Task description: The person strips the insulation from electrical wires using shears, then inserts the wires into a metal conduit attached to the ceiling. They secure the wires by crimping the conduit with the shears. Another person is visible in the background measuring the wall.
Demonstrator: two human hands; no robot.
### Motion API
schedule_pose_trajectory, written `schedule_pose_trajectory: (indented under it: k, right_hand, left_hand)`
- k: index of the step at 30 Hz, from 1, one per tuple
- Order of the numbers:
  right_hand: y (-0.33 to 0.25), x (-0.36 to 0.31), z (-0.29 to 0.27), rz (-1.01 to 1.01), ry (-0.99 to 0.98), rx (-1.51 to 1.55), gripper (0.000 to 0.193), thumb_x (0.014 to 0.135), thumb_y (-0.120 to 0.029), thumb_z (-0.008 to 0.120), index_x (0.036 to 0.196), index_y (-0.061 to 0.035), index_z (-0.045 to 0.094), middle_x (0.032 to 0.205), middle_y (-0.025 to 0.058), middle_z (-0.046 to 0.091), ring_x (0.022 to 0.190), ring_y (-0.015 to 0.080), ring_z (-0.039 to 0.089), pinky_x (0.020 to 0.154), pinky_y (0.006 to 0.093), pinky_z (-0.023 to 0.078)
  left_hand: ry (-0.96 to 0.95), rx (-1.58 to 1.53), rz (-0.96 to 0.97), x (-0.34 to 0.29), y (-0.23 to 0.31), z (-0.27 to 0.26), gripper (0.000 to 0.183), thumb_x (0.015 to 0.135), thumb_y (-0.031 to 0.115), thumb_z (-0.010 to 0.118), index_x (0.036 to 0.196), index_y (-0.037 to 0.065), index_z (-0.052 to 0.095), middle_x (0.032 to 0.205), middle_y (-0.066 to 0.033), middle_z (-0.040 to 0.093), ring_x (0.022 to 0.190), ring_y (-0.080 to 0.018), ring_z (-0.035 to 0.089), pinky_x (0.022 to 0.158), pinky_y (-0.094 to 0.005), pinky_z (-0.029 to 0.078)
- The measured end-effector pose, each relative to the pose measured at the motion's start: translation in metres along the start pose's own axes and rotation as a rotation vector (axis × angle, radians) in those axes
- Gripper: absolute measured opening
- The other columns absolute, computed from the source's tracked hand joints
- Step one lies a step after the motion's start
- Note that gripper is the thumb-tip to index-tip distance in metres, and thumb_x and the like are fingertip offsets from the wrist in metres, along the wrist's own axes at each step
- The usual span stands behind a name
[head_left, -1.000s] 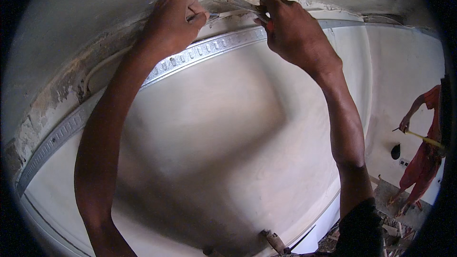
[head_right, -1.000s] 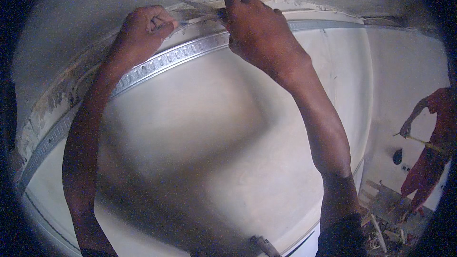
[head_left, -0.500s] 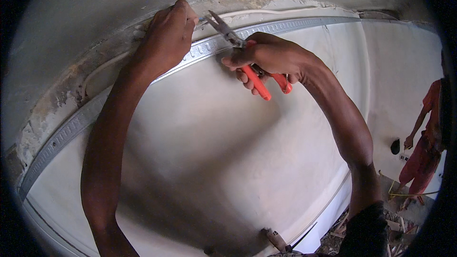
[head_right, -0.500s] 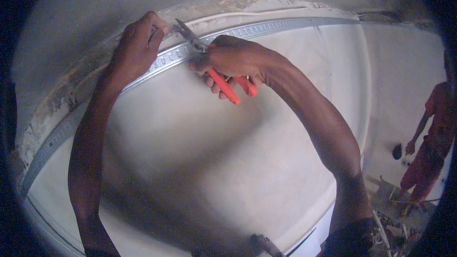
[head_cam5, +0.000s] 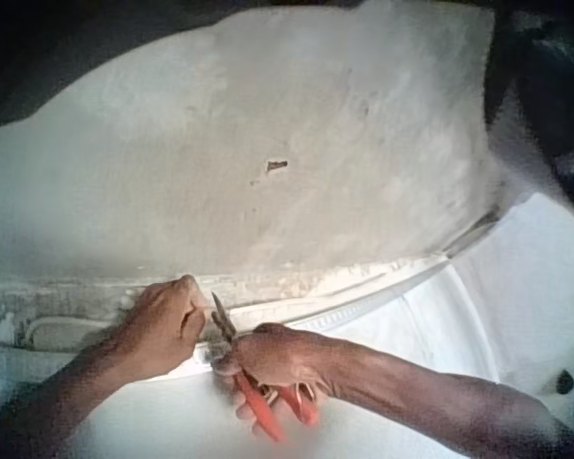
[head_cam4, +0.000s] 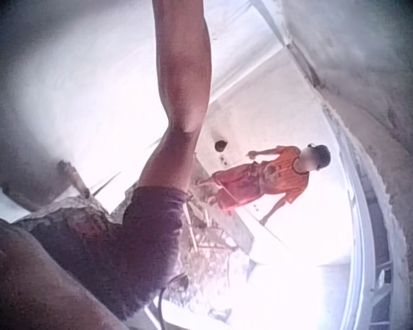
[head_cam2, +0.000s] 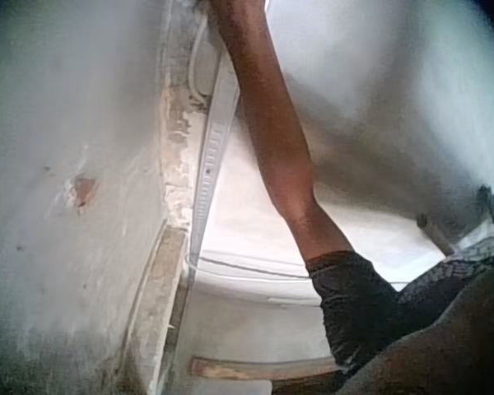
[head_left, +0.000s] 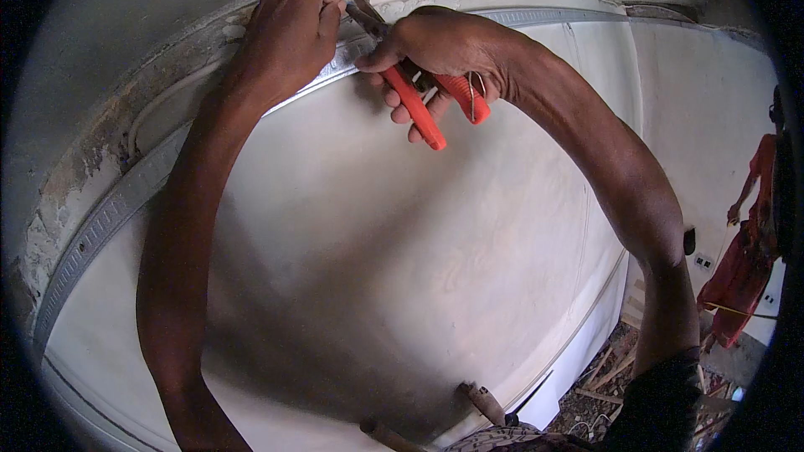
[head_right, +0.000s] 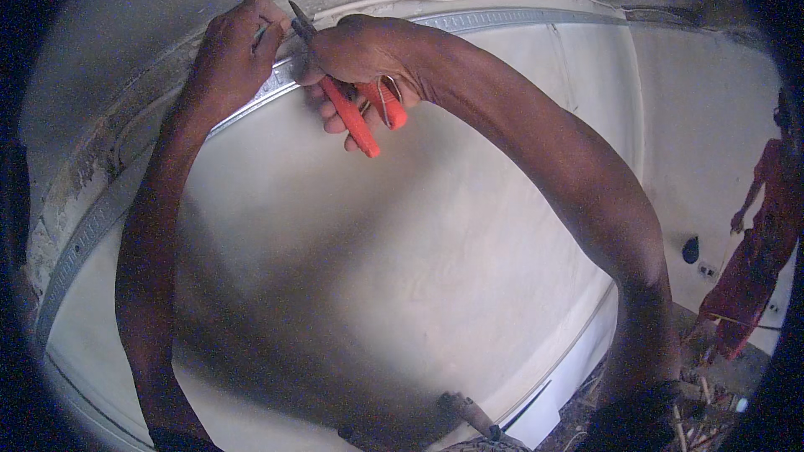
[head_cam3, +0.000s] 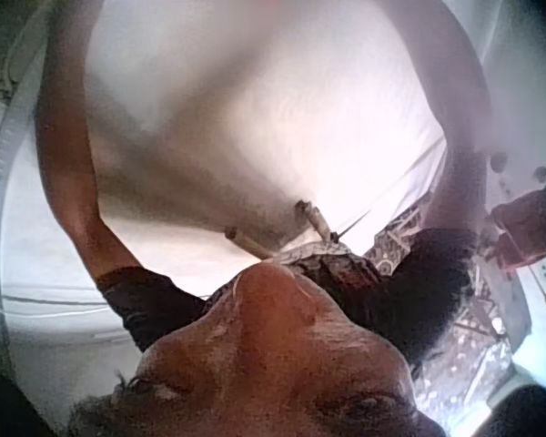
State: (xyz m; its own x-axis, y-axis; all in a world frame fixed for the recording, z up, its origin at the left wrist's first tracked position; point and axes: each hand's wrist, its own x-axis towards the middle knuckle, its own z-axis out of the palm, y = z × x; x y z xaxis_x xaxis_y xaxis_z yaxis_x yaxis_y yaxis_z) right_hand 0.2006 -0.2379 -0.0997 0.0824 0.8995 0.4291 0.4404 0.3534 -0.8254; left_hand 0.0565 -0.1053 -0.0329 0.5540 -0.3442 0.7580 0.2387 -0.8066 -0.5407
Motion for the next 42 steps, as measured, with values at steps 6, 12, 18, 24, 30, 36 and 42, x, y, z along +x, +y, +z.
schedule_pose_trajectory:
  k: [6, 12, 18, 24, 30, 36, 42]
  right_hand:
    - [-0.004, 0.01, 0.003, 0.059, -0.004, 0.062, 0.02, 0.096, -0.022, 0.058, 0.098, -0.0015, 0.057, 0.089, 0.0095, 0.06, 0.077, 0.0223, 0.066, 0.066, 0.0484, 0.064]
    - [-0.005, 0.009, 0.008, 0.061, 0.07, 0.034, 0.02, 0.096, -0.021, 0.054, 0.092, -0.0012, 0.058, 0.082, 0.0101, 0.061, 0.072, 0.0219, 0.066, 0.063, 0.0473, 0.064]
    - [-0.003, 0.011, 0.012, 0.007, 0.111, -0.003, 0.035, 0.097, -0.026, 0.046, 0.075, -0.0012, 0.056, 0.066, 0.0114, 0.06, 0.056, 0.0227, 0.064, 0.054, 0.0419, 0.061]
    - [0.004, 0.011, 0.013, -0.041, 0.15, 0.011, 0.039, 0.097, -0.029, 0.045, 0.071, -0.0014, 0.055, 0.063, 0.0104, 0.06, 0.052, 0.0231, 0.064, 0.05, 0.0402, 0.059]
    - [0.006, 0.014, 0.015, -0.047, 0.151, -0.051, 0.038, 0.097, -0.027, 0.042, 0.073, -0.001, 0.057, 0.065, 0.0108, 0.061, 0.054, 0.0241, 0.066, 0.052, 0.0392, 0.058]
    - [0.002, 0.009, 0.015, -0.043, 0.185, -0.122, 0.038, 0.097, -0.026, 0.04, 0.078, 0.0007, 0.059, 0.068, 0.0116, 0.062, 0.055, 0.0249, 0.066, 0.052, 0.0392, 0.057]
    - [0.003, 0.004, 0.013, -0.085, 0.135, -0.049, 0.039, 0.099, -0.03, 0.043, 0.088, 0.0041, 0.059, 0.082, 0.0157, 0.065, 0.065, 0.0255, 0.068, 0.056, 0.0418, 0.062]
  left_hand:
    - [0.004, -0.018, -0.019, -0.001, 0.003, 0.0, 0.006, 0.094, 0.005, 0.058, 0.096, 0.0, 0.06, 0.09, -0.0208, 0.068, 0.087, -0.0373, 0.068, 0.079, -0.047, 0.051]
    - [0.019, -0.048, 0.024, -0.001, 0.002, 0.001, 0.006, 0.094, 0.005, 0.058, 0.096, 0.0, 0.061, 0.088, -0.02, 0.069, 0.086, -0.0363, 0.069, 0.08, -0.0471, 0.051]
    - [0.001, -0.109, -0.012, 0.004, 0.0, -0.002, 0.011, 0.091, 0.009, 0.06, 0.096, -0.001, 0.063, 0.09, -0.0203, 0.07, 0.086, -0.036, 0.069, 0.078, -0.0468, 0.052]
    - [-0.296, -0.16, -0.308, 0.02, 0.003, -0.012, 0.032, 0.086, 0.027, 0.066, 0.088, -0.005, 0.069, 0.068, -0.0129, 0.062, 0.063, -0.0197, 0.058, 0.066, -0.0394, 0.047]
    - [-0.443, -0.284, -0.312, 0.03, 0.013, -0.025, 0.046, 0.089, 0.041, 0.069, 0.084, -0.005, 0.073, 0.064, -0.0095, 0.059, 0.06, -0.0178, 0.053, 0.061, -0.0368, 0.044]
    - [-0.589, -0.017, -0.385, 0.048, 0.021, -0.033, 0.055, 0.088, 0.057, 0.069, 0.077, 0.003, 0.069, 0.057, 0.0037, 0.044, 0.052, -0.01, 0.038, 0.049, -0.0316, 0.03]
    - [-0.523, -0.145, -0.409, 0.037, 0.017, -0.026, 0.055, 0.087, 0.06, 0.069, 0.081, 0.005, 0.07, 0.06, 0.0029, 0.045, 0.055, -0.0113, 0.035, 0.052, -0.0301, 0.03]
